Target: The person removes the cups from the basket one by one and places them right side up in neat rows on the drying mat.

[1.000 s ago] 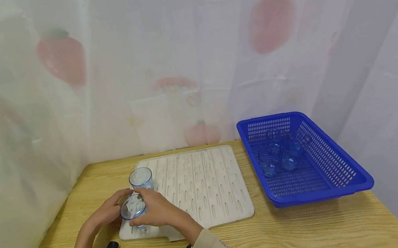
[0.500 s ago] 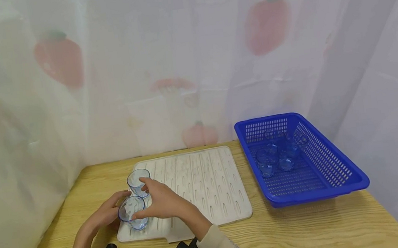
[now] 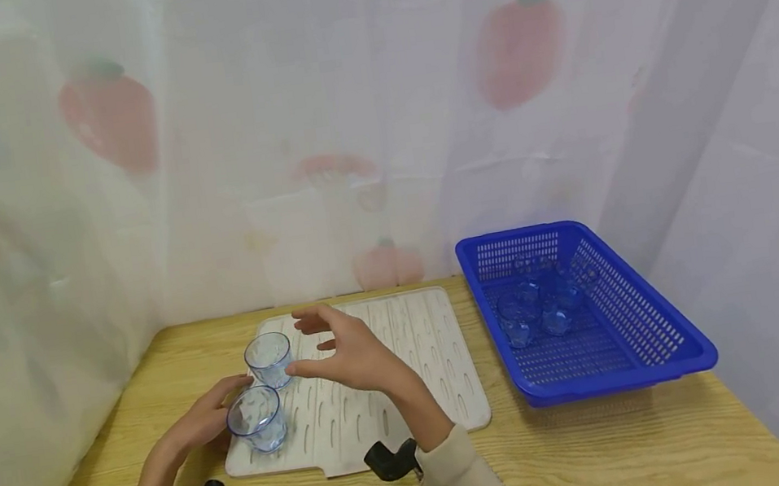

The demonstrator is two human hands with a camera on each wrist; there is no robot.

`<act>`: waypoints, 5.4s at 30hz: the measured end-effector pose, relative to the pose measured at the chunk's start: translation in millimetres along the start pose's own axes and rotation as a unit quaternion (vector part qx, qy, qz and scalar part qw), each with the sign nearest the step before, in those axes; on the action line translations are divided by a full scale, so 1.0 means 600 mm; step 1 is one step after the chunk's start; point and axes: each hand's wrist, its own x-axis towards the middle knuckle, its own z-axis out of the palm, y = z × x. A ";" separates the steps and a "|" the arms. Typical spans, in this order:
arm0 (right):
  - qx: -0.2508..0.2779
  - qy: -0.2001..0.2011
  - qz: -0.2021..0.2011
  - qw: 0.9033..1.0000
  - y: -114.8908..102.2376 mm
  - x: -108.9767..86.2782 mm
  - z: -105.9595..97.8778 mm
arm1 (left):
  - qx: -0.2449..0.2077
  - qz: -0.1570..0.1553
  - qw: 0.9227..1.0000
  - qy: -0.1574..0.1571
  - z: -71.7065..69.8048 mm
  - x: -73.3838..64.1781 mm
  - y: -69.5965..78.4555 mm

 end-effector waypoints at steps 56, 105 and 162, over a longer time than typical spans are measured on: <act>-0.237 -0.089 0.160 0.954 0.075 -0.093 -0.458 | 0.004 -0.004 1.000 0.009 -0.002 -0.010 -0.005; -0.368 -0.205 0.236 0.876 0.085 -0.106 -0.439 | -0.003 -0.007 1.000 0.006 0.003 -0.004 -0.007; -0.335 -0.098 0.009 0.937 -0.042 -0.036 -0.300 | -0.012 -0.026 1.000 0.001 0.004 -0.009 0.004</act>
